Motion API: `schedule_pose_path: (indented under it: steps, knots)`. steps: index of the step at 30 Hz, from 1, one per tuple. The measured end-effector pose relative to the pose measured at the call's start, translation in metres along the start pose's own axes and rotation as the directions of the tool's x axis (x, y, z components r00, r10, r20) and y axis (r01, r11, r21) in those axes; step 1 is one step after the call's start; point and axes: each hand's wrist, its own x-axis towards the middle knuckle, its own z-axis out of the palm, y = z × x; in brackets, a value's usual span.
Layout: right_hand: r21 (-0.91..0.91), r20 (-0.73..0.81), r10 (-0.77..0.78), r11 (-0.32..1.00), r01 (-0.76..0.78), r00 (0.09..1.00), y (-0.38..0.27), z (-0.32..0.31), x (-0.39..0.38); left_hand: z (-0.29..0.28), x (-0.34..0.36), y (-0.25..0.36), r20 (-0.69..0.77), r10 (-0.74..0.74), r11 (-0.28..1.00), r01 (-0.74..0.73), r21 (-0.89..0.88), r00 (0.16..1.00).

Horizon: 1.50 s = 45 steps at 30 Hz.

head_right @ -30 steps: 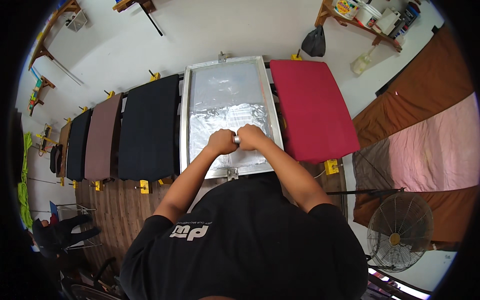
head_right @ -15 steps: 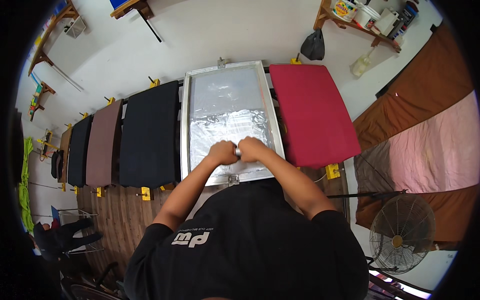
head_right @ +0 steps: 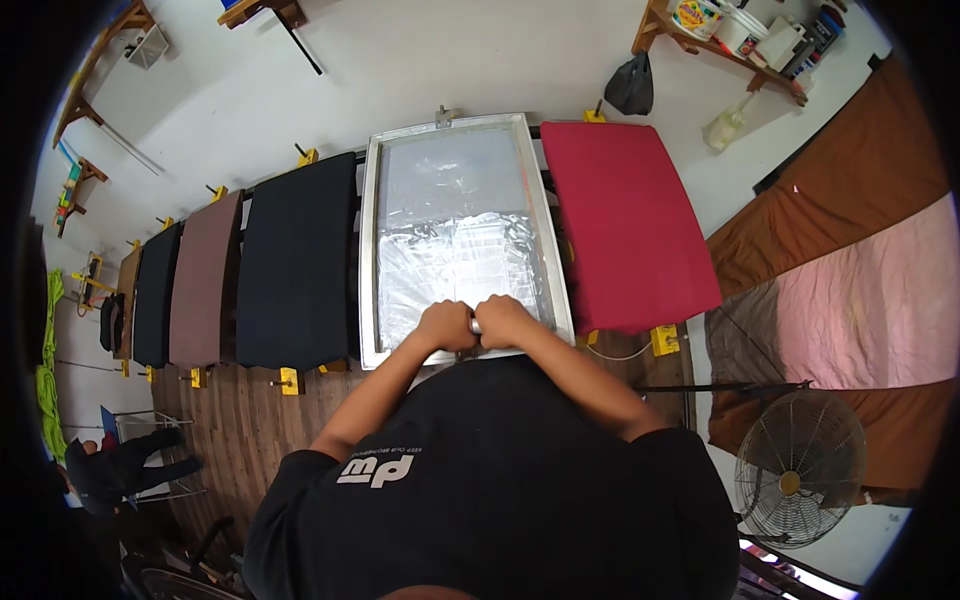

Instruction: Using a squeegee to spread ink or emulsion across a screen printing frame at a workstation.

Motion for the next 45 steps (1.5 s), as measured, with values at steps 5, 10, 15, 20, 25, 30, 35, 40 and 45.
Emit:
schedule_pose_path:
  steps: [5,10,15,20,25,30,35,40,45]
  knots:
    - [0.124,0.011,-0.006,0.992,0.005,1.0,0.027,-0.026,0.03,-0.035,0.032,-0.004,0.073,0.018,1.0,-0.019,0.017,0.997]
    - [0.074,-0.297,0.091,0.995,-0.073,0.95,0.022,-0.025,0.036,-0.013,0.042,-0.009,-0.4,0.098,0.995,-0.089,0.039,0.912]
    - [0.015,-0.344,0.008,1.0,-0.003,0.939,-0.001,0.026,-0.005,0.028,-0.003,-0.003,-0.425,0.176,0.983,-0.183,0.026,0.888]
    - [0.063,0.001,0.023,0.998,-0.023,1.0,0.006,-0.007,0.004,-0.008,-0.005,0.004,-0.058,0.003,1.0,-0.002,0.014,0.998]
    - [0.039,-0.232,0.084,0.996,-0.077,0.969,0.038,-0.023,0.043,-0.031,0.048,-0.004,-0.262,0.024,0.997,-0.003,0.078,0.965]
    - [-0.037,-0.213,0.028,0.999,-0.036,0.977,0.025,-0.019,0.04,-0.023,0.04,-0.005,-0.235,-0.007,0.998,0.023,0.066,0.972]
    - [-0.056,-0.055,-0.012,0.998,0.008,0.998,0.002,-0.003,0.004,-0.002,-0.001,0.004,-0.14,0.033,0.999,-0.028,0.038,0.99]
    - [0.09,0.02,0.003,0.996,-0.005,1.0,0.011,-0.006,0.004,-0.008,0.005,0.0,0.05,0.018,0.999,-0.019,0.026,0.999]
    - [0.058,-0.126,0.05,0.997,-0.043,0.991,0.023,-0.04,0.031,-0.041,0.028,0.0,-0.129,-0.04,0.999,0.041,0.006,0.991]
